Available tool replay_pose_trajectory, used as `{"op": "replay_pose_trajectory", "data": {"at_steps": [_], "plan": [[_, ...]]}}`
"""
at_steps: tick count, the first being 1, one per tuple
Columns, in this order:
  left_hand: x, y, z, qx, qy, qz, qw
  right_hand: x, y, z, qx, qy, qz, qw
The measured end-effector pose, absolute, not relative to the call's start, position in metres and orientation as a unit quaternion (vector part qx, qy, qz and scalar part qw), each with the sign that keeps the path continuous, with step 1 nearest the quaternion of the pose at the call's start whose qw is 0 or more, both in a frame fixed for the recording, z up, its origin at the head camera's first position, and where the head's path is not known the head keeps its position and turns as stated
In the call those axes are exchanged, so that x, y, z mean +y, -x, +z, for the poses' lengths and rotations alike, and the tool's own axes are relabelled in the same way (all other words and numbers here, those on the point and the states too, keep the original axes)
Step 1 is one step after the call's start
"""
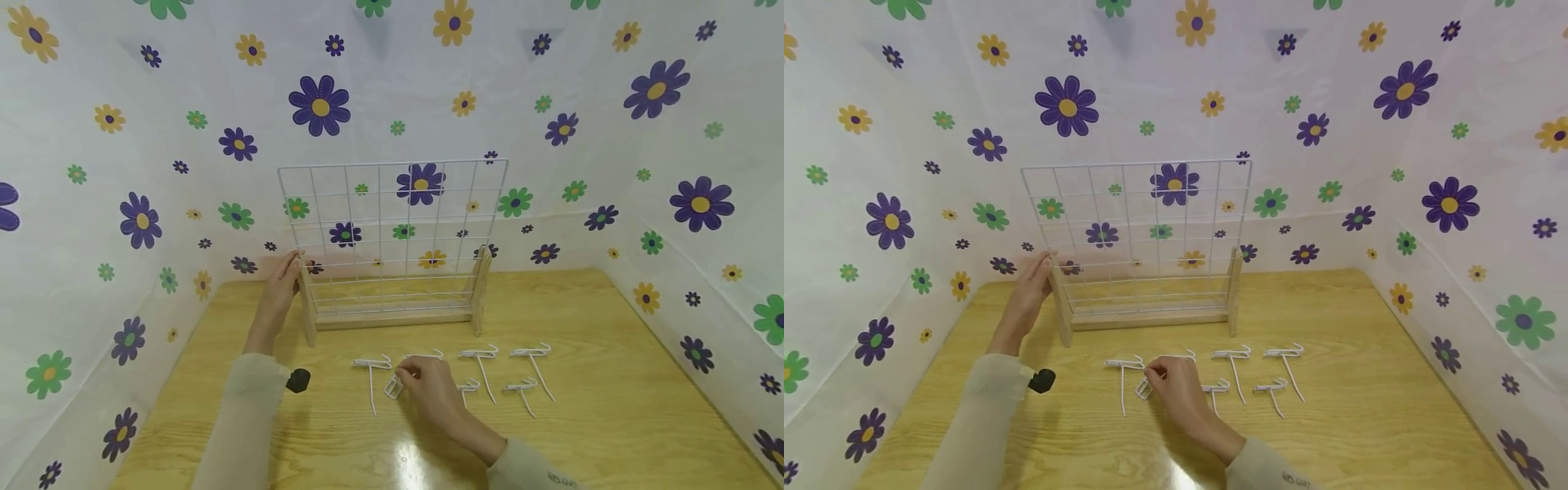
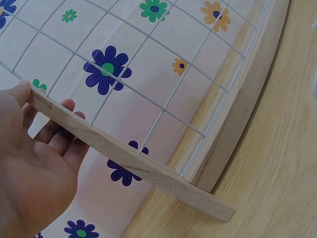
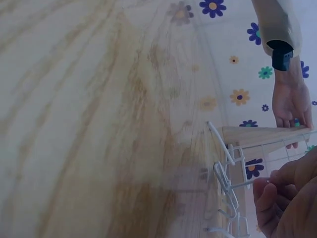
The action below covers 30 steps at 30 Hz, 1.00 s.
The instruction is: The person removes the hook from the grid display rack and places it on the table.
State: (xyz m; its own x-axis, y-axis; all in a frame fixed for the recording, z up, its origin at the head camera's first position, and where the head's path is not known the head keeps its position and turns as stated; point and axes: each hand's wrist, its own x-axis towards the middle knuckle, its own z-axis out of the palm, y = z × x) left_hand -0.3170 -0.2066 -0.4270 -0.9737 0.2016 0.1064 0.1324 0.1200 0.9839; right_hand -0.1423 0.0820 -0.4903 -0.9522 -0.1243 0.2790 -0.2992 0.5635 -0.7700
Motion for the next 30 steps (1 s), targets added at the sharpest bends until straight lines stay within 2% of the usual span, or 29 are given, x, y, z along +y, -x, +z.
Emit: {"op": "replay_pose_trajectory", "data": {"at_steps": [5,17,30], "plan": [[-0.208,0.317,-0.426,0.745,-0.119,0.657,0.019,0.085,0.136,-0.490,-0.880,-0.104,0.454,0.095],[-0.206,0.314,-0.426,0.752,-0.127,0.647,0.008,0.092,0.115,-0.500,-0.894,-0.099,0.433,0.050],[-0.205,0.315,-0.430,0.754,-0.117,0.647,0.012,0.085,0.110,-0.509,-0.916,-0.084,0.393,0.004]]}}
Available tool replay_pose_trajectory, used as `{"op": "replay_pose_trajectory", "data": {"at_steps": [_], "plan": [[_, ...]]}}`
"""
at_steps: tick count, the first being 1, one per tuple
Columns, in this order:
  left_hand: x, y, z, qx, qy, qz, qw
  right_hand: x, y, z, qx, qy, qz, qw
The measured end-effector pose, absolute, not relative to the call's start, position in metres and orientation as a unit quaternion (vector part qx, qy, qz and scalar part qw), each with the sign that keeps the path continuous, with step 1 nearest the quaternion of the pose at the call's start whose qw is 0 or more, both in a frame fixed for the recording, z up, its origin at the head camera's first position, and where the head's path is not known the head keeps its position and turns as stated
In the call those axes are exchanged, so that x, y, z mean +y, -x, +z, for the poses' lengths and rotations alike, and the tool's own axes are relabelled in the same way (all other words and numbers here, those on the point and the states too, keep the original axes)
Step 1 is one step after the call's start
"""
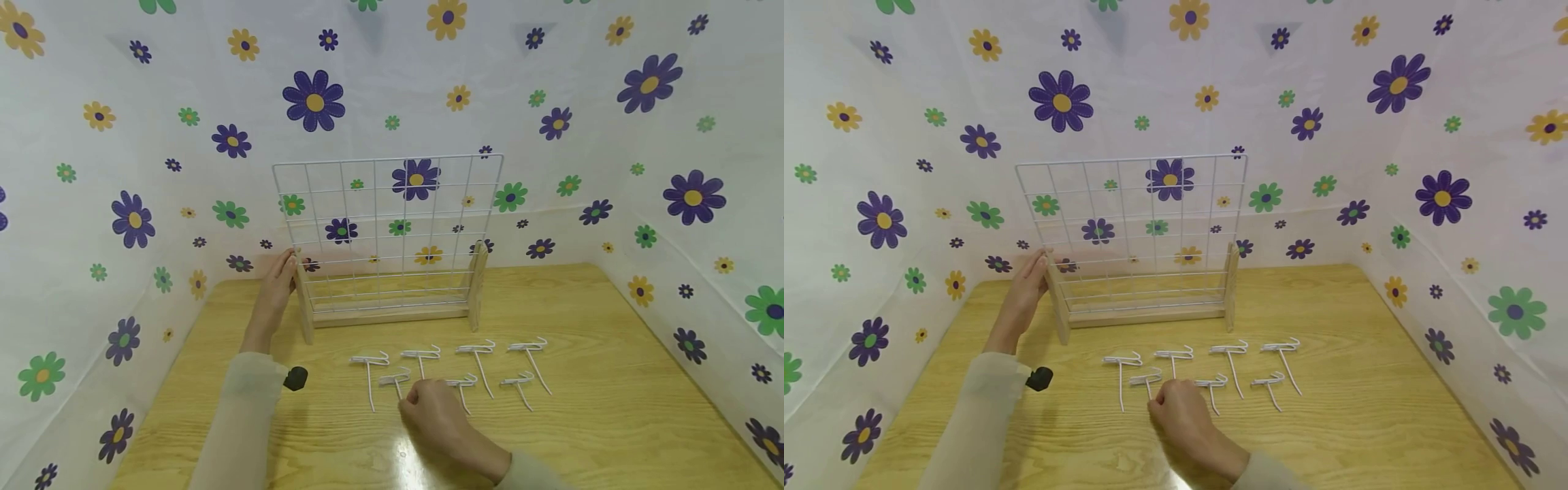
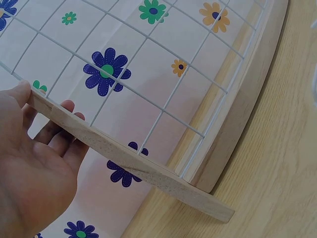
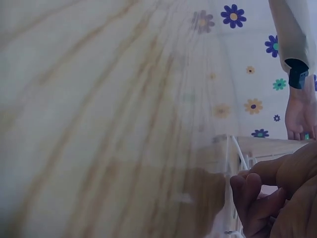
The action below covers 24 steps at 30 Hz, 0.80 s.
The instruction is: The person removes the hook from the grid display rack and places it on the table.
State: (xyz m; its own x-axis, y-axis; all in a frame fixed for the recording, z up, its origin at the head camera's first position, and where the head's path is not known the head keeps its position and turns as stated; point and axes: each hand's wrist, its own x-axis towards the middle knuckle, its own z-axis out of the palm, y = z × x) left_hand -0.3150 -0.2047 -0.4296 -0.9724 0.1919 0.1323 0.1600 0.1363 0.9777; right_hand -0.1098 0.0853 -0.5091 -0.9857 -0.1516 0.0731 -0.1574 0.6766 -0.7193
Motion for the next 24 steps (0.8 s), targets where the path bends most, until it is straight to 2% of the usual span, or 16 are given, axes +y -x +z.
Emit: {"op": "replay_pose_trajectory", "data": {"at_steps": [17,24], "plan": [[-0.199,0.313,-0.431,0.765,-0.108,0.635,-0.001,0.103,0.102,-0.497,-0.927,-0.100,0.361,0.023],[-0.196,0.307,-0.429,0.781,-0.083,0.619,-0.018,0.131,0.108,-0.482,-0.921,-0.085,0.376,0.058]]}}
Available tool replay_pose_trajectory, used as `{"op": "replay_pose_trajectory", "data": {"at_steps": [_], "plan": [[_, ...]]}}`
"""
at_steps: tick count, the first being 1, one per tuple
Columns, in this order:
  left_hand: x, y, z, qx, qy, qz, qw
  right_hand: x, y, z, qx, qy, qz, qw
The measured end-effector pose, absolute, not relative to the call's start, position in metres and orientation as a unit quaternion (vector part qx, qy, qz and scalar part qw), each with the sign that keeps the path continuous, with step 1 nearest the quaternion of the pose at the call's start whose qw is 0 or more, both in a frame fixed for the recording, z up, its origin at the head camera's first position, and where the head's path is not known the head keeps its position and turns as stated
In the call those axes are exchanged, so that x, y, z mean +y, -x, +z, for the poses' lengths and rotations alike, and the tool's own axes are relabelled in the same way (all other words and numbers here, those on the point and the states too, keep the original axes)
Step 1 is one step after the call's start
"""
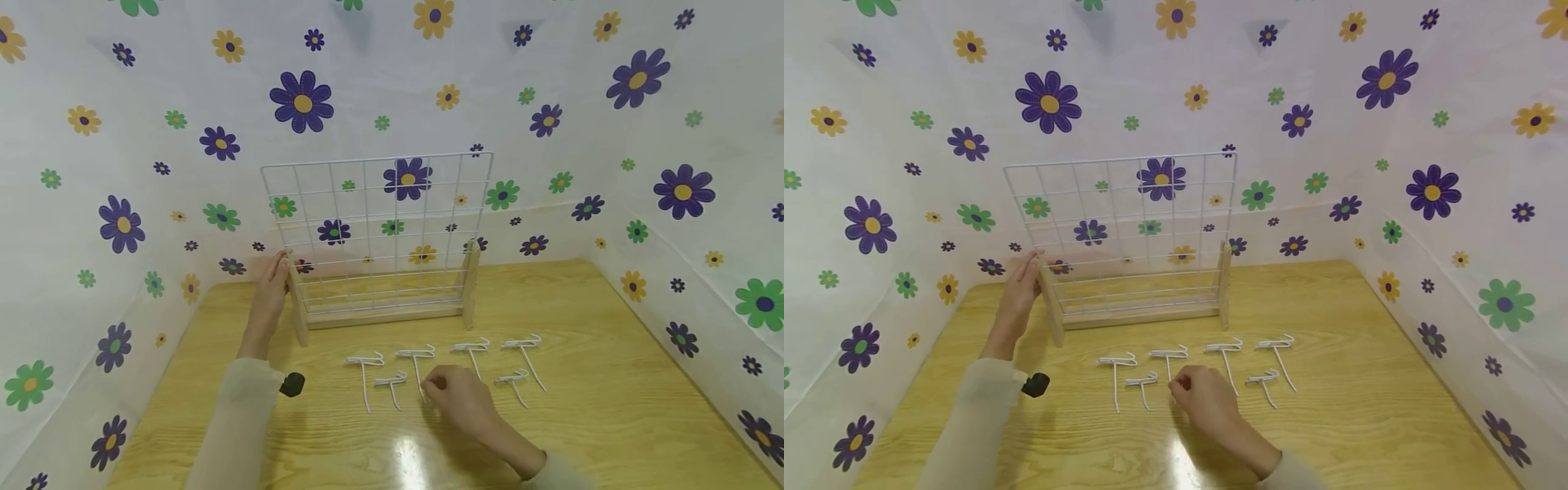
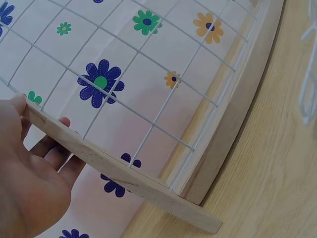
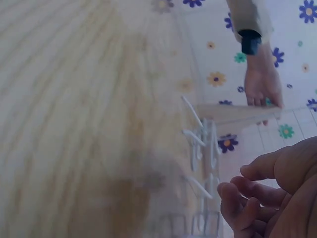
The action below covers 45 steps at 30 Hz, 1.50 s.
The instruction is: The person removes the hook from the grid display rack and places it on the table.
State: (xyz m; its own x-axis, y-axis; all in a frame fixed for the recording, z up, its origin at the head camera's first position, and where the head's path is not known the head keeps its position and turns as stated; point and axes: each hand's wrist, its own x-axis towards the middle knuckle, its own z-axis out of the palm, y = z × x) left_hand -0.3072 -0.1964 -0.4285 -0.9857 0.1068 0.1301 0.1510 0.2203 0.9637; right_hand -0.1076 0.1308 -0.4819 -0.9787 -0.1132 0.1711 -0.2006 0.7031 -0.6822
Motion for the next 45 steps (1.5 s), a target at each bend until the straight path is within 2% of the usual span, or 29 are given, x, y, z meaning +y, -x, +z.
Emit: {"op": "replay_pose_trajectory", "data": {"at_steps": [6,14,23,32,37,45], "plan": [[-0.204,0.302,-0.423,-0.786,0.076,-0.614,0.022,0.152,0.111,-0.467,-0.922,-0.052,0.373,0.089],[-0.204,0.268,-0.416,-0.829,0.036,-0.548,0.107,0.184,0.118,-0.444,-0.921,-0.025,0.373,0.107],[-0.196,0.211,-0.413,-0.864,0.120,-0.484,0.068,0.211,0.123,-0.423,-0.908,-0.041,0.404,0.106],[-0.188,0.179,-0.422,-0.902,0.211,-0.376,0.032,0.230,0.138,-0.425,-0.903,-0.119,0.394,0.123],[-0.189,0.168,-0.431,-0.917,0.276,-0.285,0.047,0.247,0.142,-0.425,-0.915,-0.151,0.354,0.122],[-0.198,0.163,-0.435,-0.933,0.281,-0.213,0.075,0.277,0.141,-0.429,-0.942,-0.165,0.268,0.121]]}}
